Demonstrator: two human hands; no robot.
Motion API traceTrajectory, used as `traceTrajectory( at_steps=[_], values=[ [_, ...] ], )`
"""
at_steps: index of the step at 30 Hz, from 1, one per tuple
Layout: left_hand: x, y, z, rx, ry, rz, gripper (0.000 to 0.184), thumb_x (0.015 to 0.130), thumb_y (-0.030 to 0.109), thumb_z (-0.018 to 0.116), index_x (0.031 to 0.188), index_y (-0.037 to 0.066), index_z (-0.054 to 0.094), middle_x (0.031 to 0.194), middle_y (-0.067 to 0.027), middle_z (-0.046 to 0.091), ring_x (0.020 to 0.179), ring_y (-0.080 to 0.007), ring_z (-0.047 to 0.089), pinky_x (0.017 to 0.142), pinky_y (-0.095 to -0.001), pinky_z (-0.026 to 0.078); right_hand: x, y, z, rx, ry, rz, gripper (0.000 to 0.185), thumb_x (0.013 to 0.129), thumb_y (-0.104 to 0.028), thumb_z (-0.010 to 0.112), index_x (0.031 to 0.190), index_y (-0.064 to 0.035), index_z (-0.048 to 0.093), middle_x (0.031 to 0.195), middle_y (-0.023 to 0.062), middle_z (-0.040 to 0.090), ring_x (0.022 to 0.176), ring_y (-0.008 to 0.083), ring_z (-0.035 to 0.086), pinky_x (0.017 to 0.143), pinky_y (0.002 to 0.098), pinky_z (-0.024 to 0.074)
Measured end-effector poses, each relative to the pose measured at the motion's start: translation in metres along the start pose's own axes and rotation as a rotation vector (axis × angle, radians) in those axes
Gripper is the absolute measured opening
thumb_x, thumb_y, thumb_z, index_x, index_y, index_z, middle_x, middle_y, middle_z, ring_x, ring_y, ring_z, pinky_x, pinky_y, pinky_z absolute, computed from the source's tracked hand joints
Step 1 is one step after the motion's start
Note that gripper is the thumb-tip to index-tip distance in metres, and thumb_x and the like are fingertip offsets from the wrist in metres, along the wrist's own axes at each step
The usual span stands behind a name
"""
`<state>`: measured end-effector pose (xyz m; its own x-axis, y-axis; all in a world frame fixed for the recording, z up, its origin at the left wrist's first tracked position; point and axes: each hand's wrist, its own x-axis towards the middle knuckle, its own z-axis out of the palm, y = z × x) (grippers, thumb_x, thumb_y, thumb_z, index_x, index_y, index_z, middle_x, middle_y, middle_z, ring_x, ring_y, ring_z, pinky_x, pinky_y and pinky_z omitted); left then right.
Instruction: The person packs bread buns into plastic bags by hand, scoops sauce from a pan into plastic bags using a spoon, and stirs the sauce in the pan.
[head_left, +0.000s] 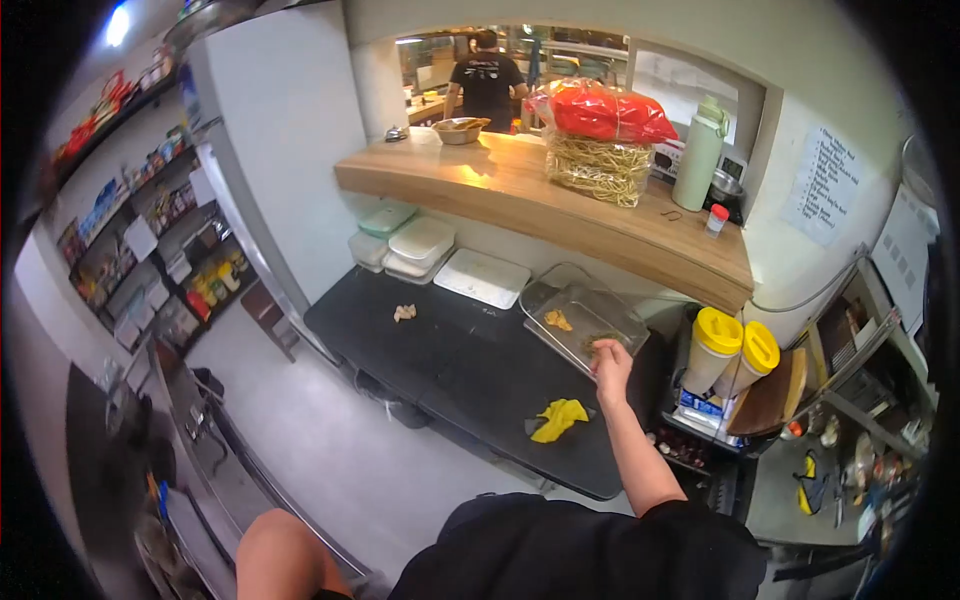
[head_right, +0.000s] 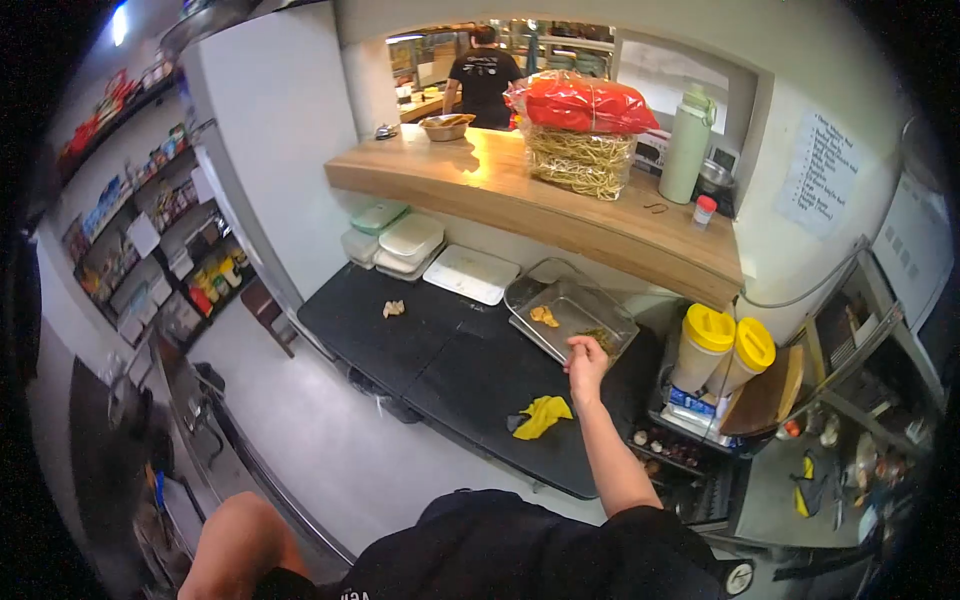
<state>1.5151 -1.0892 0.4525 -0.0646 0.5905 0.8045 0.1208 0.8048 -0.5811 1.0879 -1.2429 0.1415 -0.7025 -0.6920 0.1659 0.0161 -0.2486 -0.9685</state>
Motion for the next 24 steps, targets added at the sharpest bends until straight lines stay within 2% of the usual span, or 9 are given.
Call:
traceTrajectory(
  at_steps=[6, 8, 10, 12, 14, 16, 18, 20, 24],
  values=[
    [-0.08, -0.103, 0.011, -0.085, 0.084, -0.087, 0.044, 0.091, 0.046, 0.044, 0.069, 0.009, 0.052, 0.069, -0.0027, 0.046, 0.062, -0.016, 0.049, 0.107, -0.0566, 0.006, 0.005, 0.026, 0.112, 0.048, -0.236, 0.152, 0.016, 0.088, -0.003, 0.044, 0.083, -0.005, 0.06, 0.054, 0.0008, 0.049, 0.045, 0.0082, 0.047, 0.042, 0.0224, 0.039],
    [-0.112, -0.135, 0.017, -0.12, 0.128, -0.133, 0.047, 0.091, 0.048, 0.044, 0.066, 0.01, 0.051, 0.065, -0.0018, 0.045, 0.058, -0.0152, 0.048, 0.108, -0.0579, 0.003, 0.009, 0.042, 0.119, -0.006, -0.296, 0.037, 0.018, 0.088, -0.001, 0.044, 0.084, -0.0048, 0.061, 0.065, 0.0033, 0.055, 0.049, 0.0086, 0.05, 0.044, 0.0228, 0.0412],
    [-0.149, -0.169, 0.024, -0.194, 0.198, -0.202, 0.05, 0.091, 0.051, 0.044, 0.062, 0.011, 0.051, 0.06, -0.0008, 0.044, 0.054, -0.0143, 0.048, 0.109, -0.0591, 0.0, 0.016, 0.042, 0.111, -0.147, -0.338, -0.237, 0.018, 0.089, 0.001, 0.045, 0.085, -0.0043, 0.062, 0.081, 0.0051, 0.058, 0.054, 0.0089, 0.052, 0.047, 0.023, 0.0436],
    [-0.193, -0.2, 0.034, -0.278, 0.28, -0.299, 0.053, 0.091, 0.054, 0.043, 0.059, 0.012, 0.05, 0.056, 0.0001, 0.043, 0.05, -0.0135, 0.048, 0.11, -0.0604, -0.003, 0.026, 0.052, 0.078, -0.204, -0.234, -0.175, 0.017, 0.089, 0.001, 0.047, 0.085, -0.0037, 0.063, 0.093, 0.0058, 0.057, 0.059, 0.0093, 0.054, 0.05, 0.0231, 0.0459],
    [-0.24, -0.231, 0.054, -0.343, 0.386, -0.464, 0.056, 0.09, 0.056, 0.043, 0.056, 0.013, 0.05, 0.052, 0.001, 0.042, 0.046, -0.0127, 0.047, 0.111, -0.0616, -0.006, 0.026, 0.048, 0.038, -0.259, 0.139, 0.018, 0.014, 0.09, -0.004, 0.05, 0.086, -0.0056, 0.063, 0.075, 0.0012, 0.056, 0.05, 0.008, 0.05, 0.045, 0.0223, 0.0444],
    [-0.283, -0.267, 0.09, -0.345, 0.489, -0.677, 0.068, 0.09, 0.065, 0.027, 0.055, 0.011, 0.048, 0.051, -0.001, 0.043, 0.044, -0.0156, 0.047, 0.108, -0.0655, 0.004, 0.015, 0.038, -0.006, -0.289, 0.431, 0.014, 0.013, 0.089, -0.009, 0.051, 0.085, -0.0083, 0.063, 0.061, -0.0017, 0.051, 0.048, 0.0061, 0.047, 0.042, 0.0208, 0.0395],
    [-0.334, -0.296, 0.111, -0.604, 0.508, -0.816, 0.071, 0.092, 0.062, 0.023, 0.06, 0.006, 0.053, 0.051, -0.0051, 0.047, 0.048, -0.0203, 0.053, 0.107, -0.0611, 0.015, -0.013, 0.023, -0.045, -0.377, 0.63, 0.016, 0.015, 0.088, -0.006, 0.049, 0.084, -0.0052, 0.063, 0.066, -0.0004, 0.054, 0.048, 0.006, 0.045, 0.043, 0.0211, 0.0373],
    [-0.374, -0.31, 0.149, -0.99, 0.786, -1.036, 0.071, 0.094, 0.057, 0.02, 0.061, 0.003, 0.053, 0.054, -0.0081, 0.046, 0.048, -0.0222, 0.049, 0.101, -0.054, 0.027, -0.055, 0.025, -0.076, -0.375, 0.793, -0.053, 0.013, 0.09, -0.008, 0.05, 0.083, -0.0055, 0.06, 0.06, -0.0016, 0.048, 0.047, 0.0059, 0.043, 0.043, 0.0227, 0.0349],
    [-0.389, -0.305, 0.193, -1.214, 0.819, -1.124, 0.069, 0.095, 0.054, 0.022, 0.06, 0.003, 0.052, 0.057, -0.0086, 0.047, 0.05, -0.022, 0.048, 0.09, -0.0486, 0.035, -0.097, 0.004, -0.035, -0.375, 0.778, -0.02, 0.015, 0.092, -0.008, 0.047, 0.082, -0.0055, 0.057, 0.06, -0.001, 0.048, 0.049, 0.0049, 0.044, 0.043, 0.0224, 0.0336]
  ],
)
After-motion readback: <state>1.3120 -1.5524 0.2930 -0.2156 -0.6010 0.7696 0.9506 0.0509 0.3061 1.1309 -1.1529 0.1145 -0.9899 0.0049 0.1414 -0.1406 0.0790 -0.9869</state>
